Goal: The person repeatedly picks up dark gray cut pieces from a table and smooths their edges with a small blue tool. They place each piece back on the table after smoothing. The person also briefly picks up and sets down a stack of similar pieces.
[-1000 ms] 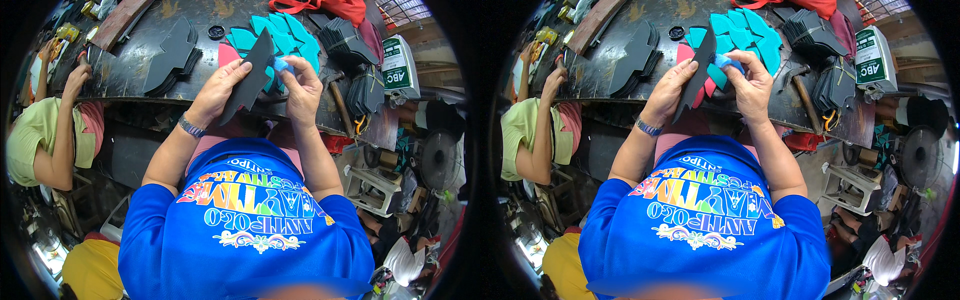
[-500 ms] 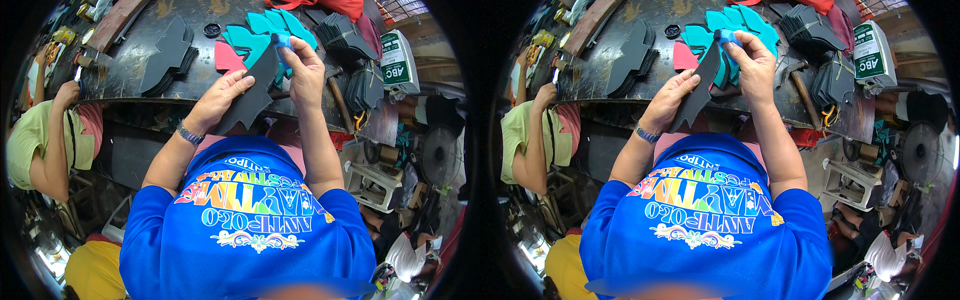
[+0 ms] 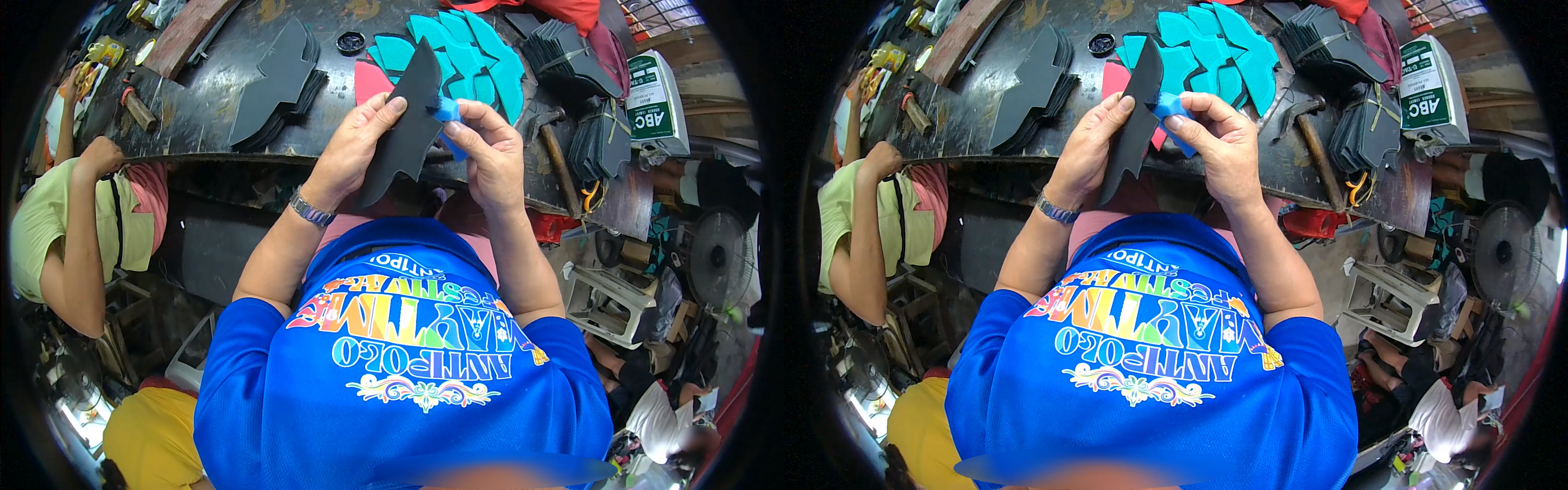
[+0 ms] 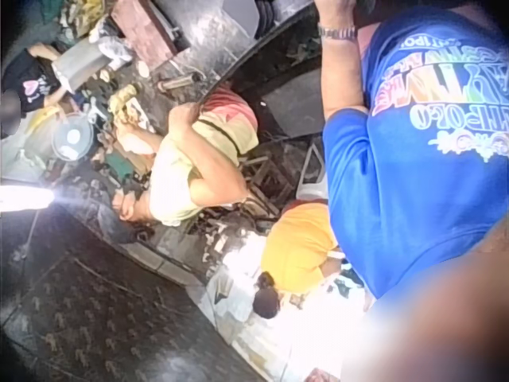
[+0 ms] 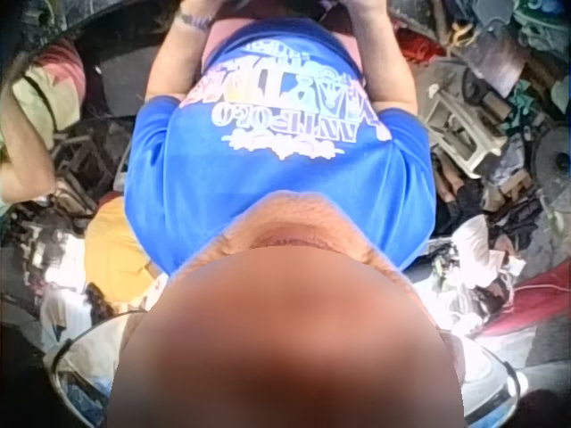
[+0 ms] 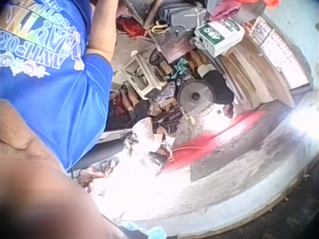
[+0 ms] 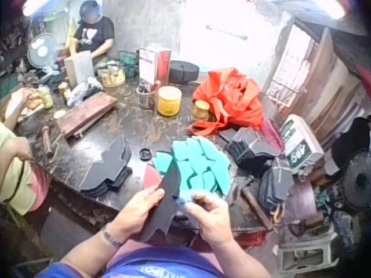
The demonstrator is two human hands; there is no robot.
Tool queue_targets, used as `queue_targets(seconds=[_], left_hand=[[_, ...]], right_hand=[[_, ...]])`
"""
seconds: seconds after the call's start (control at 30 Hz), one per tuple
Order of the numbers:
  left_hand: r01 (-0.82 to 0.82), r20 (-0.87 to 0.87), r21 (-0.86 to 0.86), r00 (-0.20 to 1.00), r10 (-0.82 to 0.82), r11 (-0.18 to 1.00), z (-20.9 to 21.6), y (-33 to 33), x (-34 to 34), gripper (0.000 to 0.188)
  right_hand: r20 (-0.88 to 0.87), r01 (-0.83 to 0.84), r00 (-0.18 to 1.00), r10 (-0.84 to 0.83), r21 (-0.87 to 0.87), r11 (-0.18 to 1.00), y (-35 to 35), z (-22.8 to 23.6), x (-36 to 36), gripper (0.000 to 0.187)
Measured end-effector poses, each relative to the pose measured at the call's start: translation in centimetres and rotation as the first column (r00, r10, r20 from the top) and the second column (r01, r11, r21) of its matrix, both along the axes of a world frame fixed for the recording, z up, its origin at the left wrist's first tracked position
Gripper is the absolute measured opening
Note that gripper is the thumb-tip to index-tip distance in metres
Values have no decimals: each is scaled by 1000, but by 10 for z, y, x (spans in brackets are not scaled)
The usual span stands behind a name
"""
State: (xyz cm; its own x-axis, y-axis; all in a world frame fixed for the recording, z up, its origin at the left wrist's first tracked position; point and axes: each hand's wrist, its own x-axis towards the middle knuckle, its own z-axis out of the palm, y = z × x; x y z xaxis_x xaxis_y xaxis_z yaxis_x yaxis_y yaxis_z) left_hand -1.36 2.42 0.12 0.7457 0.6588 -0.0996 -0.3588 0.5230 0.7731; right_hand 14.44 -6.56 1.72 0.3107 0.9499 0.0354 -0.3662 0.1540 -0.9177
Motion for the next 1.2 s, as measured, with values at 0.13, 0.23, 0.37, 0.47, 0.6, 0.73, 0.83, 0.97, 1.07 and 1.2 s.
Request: queue_targets(seconds=[0.13,0.23,0.37,0.47,0.6,0.73,0.83,0.97,1.07,1.2], left_hand=[[-16,-12,76,1000,17,997,-3,1,-1,25],[13,-82,181,997,2,983,-6,7,-4,26],[4,-61,216,998,10,976,-9,11,-6,26],[-63,-44,156,997,70,986,-9,12,-5,27],[-214,-26,193,975,223,958,-3,6,0,44],[-254,61,181,967,247,950,3,3,7,51],[-62,22,-4,998,62,998,5,2,2,45],[4,68,-36,998,-1,999,4,-6,6,42],[23,59,-78,998,-19,997,4,-11,6,43],[6,42,-86,999,-2,996,5,-17,7,44]], right_hand=[[-207,-184,965,163,-84,979,-5,1,10,21],[-312,-307,917,247,-158,939,-8,-1,19,25],[-439,-442,816,376,-53,896,-8,-9,29,25],[-446,-424,815,370,-23,906,-12,-15,33,25],[-400,-249,885,239,28,968,-17,-16,30,25],[-240,6,971,25,129,992,-26,-12,19,29],[155,56,983,-101,268,962,-27,-7,13,27],[568,159,749,-340,345,925,-28,-3,5,29],[695,172,563,-448,431,886,-24,-4,3,33],[757,111,331,-564,562,820,-18,-5,10,37]])
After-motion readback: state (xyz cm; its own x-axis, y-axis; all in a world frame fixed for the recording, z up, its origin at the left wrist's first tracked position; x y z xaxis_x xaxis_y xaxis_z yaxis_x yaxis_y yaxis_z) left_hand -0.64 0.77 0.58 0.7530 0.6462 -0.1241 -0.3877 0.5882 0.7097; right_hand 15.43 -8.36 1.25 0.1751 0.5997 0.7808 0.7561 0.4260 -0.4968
